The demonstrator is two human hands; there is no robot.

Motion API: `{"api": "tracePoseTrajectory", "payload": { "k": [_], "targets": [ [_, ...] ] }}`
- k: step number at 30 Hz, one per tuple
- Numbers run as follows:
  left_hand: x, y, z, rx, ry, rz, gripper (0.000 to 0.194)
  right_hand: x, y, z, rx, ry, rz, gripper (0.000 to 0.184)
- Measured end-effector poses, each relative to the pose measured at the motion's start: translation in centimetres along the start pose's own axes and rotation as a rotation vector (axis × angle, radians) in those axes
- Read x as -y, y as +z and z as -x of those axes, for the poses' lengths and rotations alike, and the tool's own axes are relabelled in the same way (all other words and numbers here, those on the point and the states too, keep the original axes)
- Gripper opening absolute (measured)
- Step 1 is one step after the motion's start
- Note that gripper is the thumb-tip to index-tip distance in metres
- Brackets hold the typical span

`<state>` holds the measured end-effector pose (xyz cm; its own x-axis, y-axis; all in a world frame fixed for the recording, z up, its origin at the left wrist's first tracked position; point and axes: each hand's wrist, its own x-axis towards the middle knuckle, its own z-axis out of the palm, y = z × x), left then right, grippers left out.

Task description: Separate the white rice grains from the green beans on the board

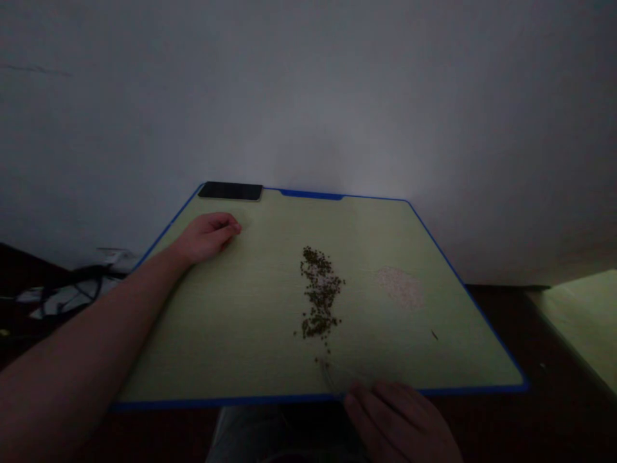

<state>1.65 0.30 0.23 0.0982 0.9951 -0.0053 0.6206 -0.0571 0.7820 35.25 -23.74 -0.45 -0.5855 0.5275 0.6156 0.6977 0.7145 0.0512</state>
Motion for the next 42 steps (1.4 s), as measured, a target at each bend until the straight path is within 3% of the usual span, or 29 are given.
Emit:
{"api": "tracePoseTrajectory", "payload": {
  "k": [13, 27, 35, 42],
  "targets": [
    [0.8, -0.1, -0.2, -0.003, 0.011, 0.01, 0.02, -1.2, -0.2, 0.8, 0.019, 0.026, 0.015, 0.037],
    [0.9, 0.0, -0.3, -0.002, 0.01, 0.033, 0.021, 0.0, 0.6, 0.3, 0.033, -0.001, 0.026, 0.036],
    [0.4, 0.0, -0.1, -0.01, 0.002, 0.026, 0.021, -0.9, 0.7, 1.7, 0.046, 0.074, 0.082, 0.038],
    [0.3, 0.0, 0.0, 0.001, 0.012, 0.02, 0.023, -1.0, 0.7, 1.0, 0.035, 0.042, 0.029, 0.034]
  ]
}}
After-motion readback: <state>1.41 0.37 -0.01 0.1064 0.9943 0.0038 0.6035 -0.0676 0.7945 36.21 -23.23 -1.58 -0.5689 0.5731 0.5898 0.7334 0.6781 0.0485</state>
